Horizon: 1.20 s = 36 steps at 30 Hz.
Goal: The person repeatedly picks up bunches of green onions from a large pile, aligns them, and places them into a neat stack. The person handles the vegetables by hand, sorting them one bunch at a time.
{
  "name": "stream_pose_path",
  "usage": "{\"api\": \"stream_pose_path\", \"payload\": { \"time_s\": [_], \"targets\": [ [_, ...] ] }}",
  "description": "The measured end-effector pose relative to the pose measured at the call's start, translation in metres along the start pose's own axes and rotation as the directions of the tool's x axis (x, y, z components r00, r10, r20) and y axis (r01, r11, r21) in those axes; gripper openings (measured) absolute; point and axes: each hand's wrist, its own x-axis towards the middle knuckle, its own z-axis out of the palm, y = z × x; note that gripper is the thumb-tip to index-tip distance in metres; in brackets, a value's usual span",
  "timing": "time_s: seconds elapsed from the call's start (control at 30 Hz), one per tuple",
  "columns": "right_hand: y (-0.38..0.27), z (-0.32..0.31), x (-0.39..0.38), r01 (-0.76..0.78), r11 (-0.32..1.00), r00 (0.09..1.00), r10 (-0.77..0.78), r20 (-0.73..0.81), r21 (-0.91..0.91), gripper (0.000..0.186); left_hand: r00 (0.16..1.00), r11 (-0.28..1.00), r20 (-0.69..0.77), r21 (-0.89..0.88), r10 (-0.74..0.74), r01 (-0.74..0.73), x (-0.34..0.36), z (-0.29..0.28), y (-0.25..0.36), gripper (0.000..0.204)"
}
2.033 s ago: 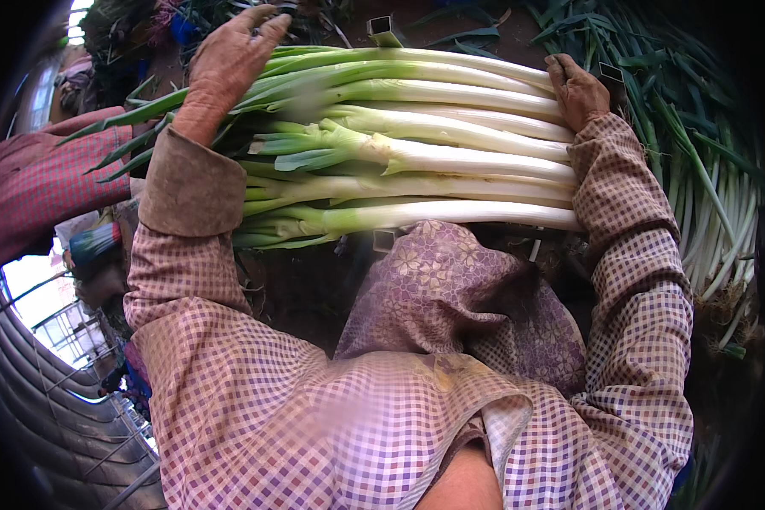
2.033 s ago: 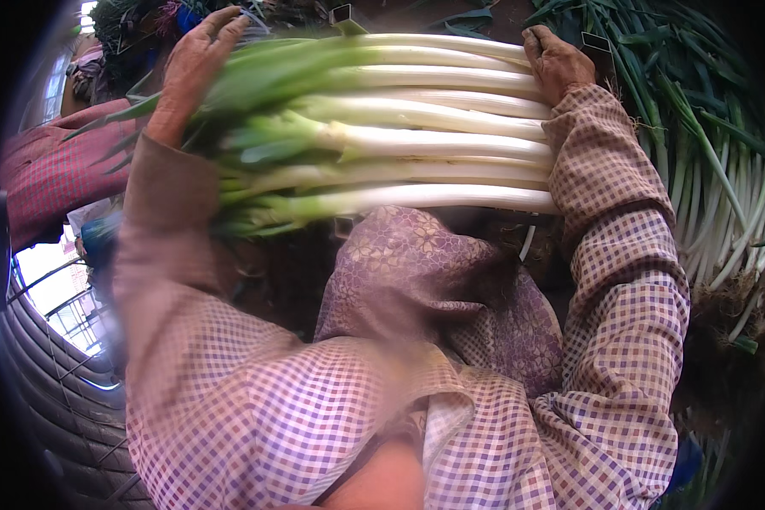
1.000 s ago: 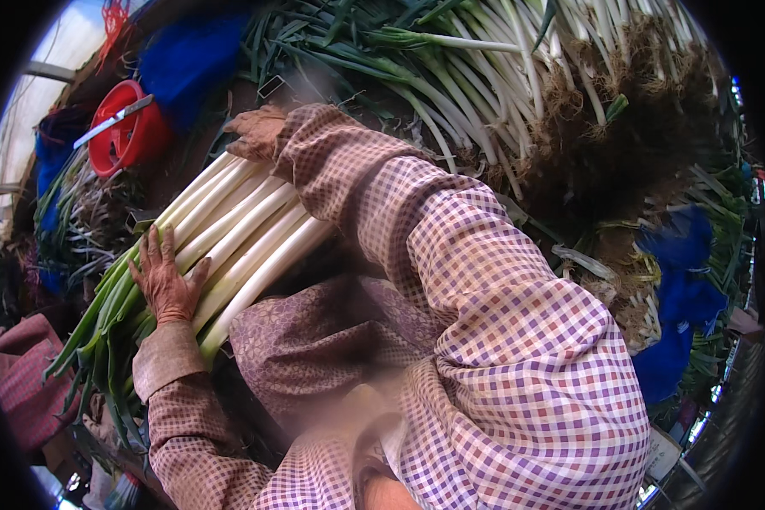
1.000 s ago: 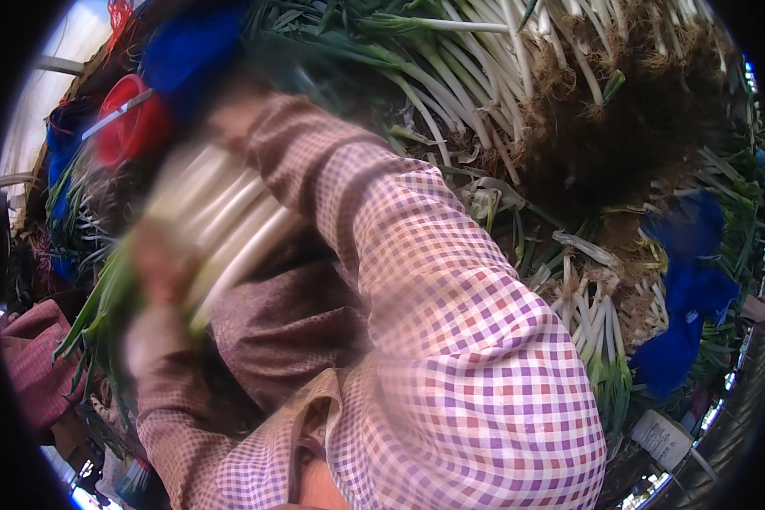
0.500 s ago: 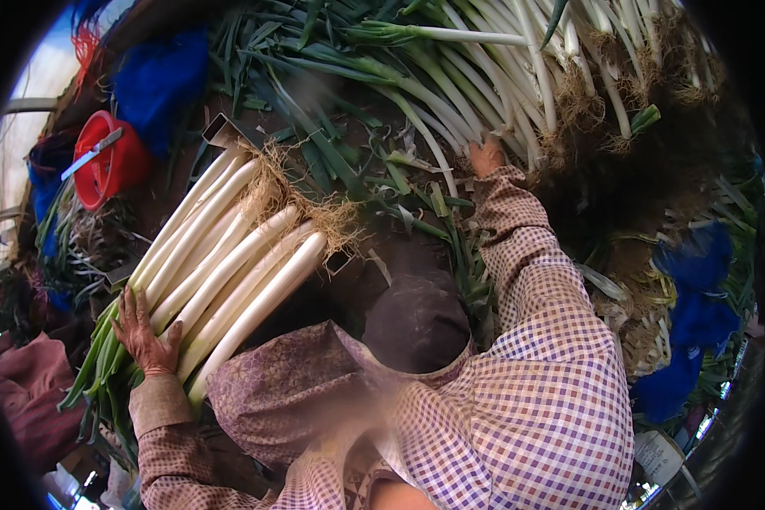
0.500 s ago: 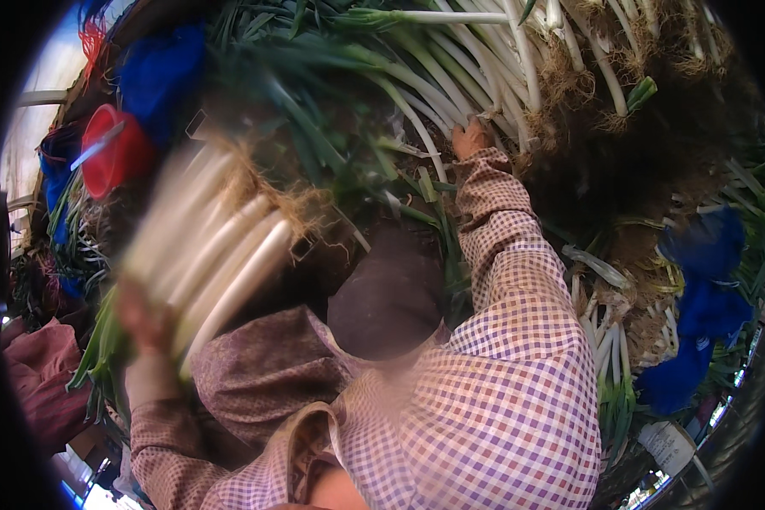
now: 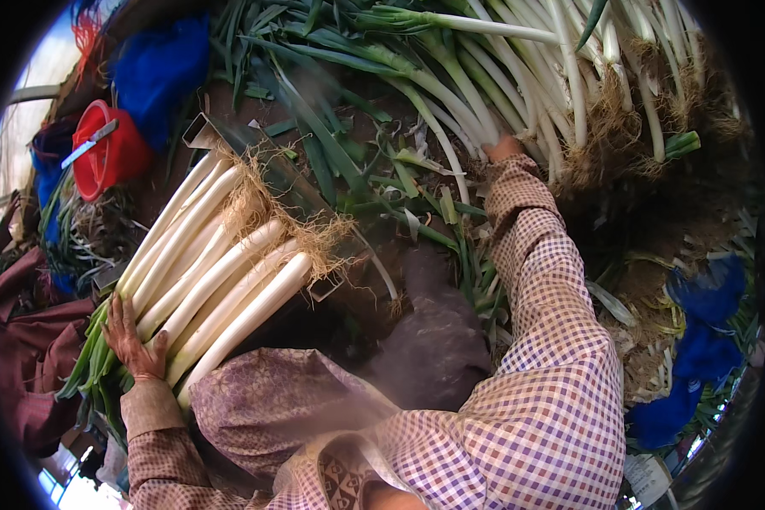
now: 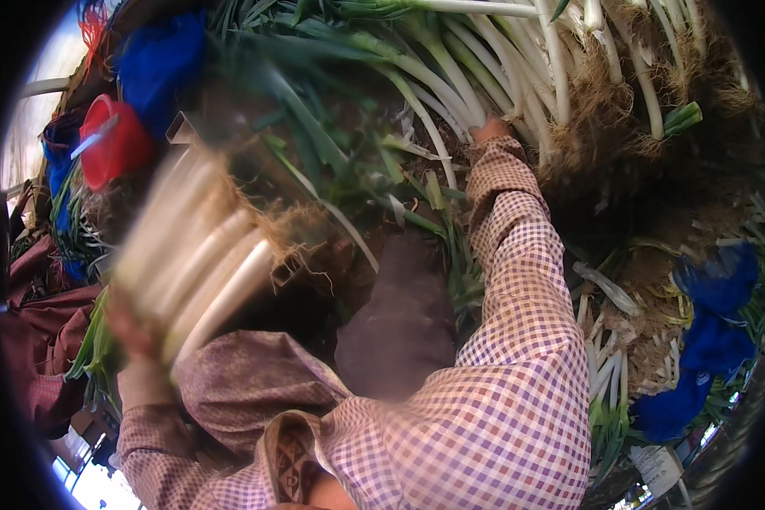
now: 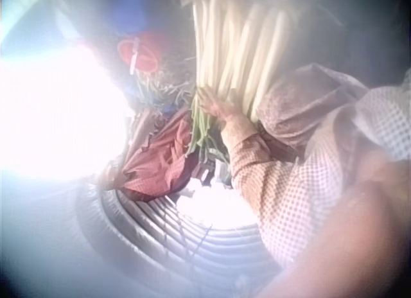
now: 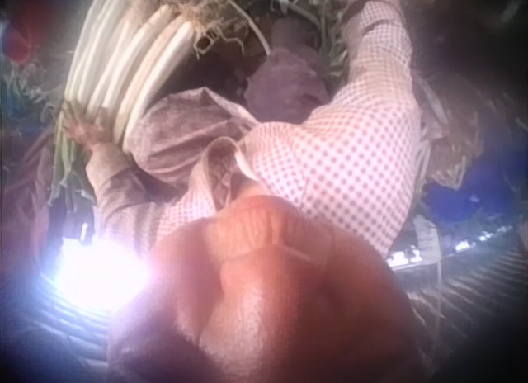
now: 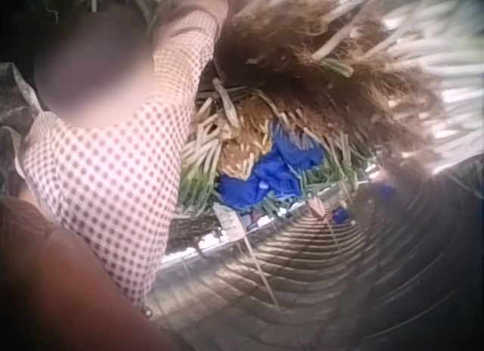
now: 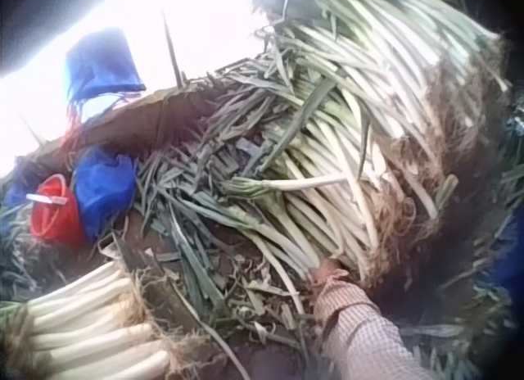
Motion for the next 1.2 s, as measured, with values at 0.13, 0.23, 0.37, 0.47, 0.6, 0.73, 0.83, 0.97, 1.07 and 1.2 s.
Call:
{"api": "stream_pose_path", "payload": {
  "time_s": [0.13,0.23,0.37,0.47,0.6,0.73,0.83,0.97,1.07,1.2],
  "targets": [
    [0.004,-0.007,0.009,0.027,0.999,0.996,-0.023,0.092,-0.038,0.065,0.999,0.998,0.033,0.065,-0.021,0.019,0.0,0.0,-0.001,0.087],
    [-0.003,-0.006,-0.005,0.143,0.988,0.978,-0.131,0.161,-0.064,0.07,0.999,0.998,0.035,0.059,-0.029,0.027,0.0,-0.002,0.001,0.086],
    [-0.023,0.001,-0.065,0.28,0.895,0.934,-0.337,0.116,0.348,0.065,0.999,1.0,0.039,0.008,-0.03,0.029,0.002,-0.005,0.004,0.086],
    [-0.024,-0.001,-0.122,0.222,0.794,0.922,-0.359,0.142,0.566,0.051,0.999,0.999,0.032,-0.003,-0.032,0.032,0.005,-0.005,0.005,0.084],
    [0.0,0.027,-0.201,0.114,0.779,0.938,-0.289,0.192,0.617,0.048,0.999,1.0,0.024,0.005,-0.022,0.022,0.004,-0.004,0.006,0.082],
    [0.03,0.083,-0.243,0.137,0.792,0.958,-0.259,0.124,0.594,0.055,0.999,0.999,0.038,0.034,-0.03,0.029,0.003,-0.003,0.005,0.081],
    [0.034,0.105,-0.236,-0.011,0.92,0.968,-0.089,0.235,0.391,0.065,1.0,0.999,0.025,0.034,-0.019,0.018,0.003,-0.002,0.004,0.08],
    [0.008,0.106,-0.22,0.191,0.95,0.982,-0.188,-0.032,0.247,0.083,1.0,0.999,0.018,0.037,-0.023,0.023,0.001,-0.002,0.001,0.08],
    [-0.024,0.106,-0.199,0.279,0.959,0.938,-0.26,-0.228,0.056,0.088,0.999,0.999,0.028,0.04,-0.019,0.018,0.0,0.0,0.0,0.079],
    [-0.062,0.121,-0.161,0.271,0.958,0.933,-0.285,-0.22,-0.093,0.09,0.999,0.999,0.032,0.031,-0.022,0.021,0.001,0.0,0.0,0.078]
  ]
}}
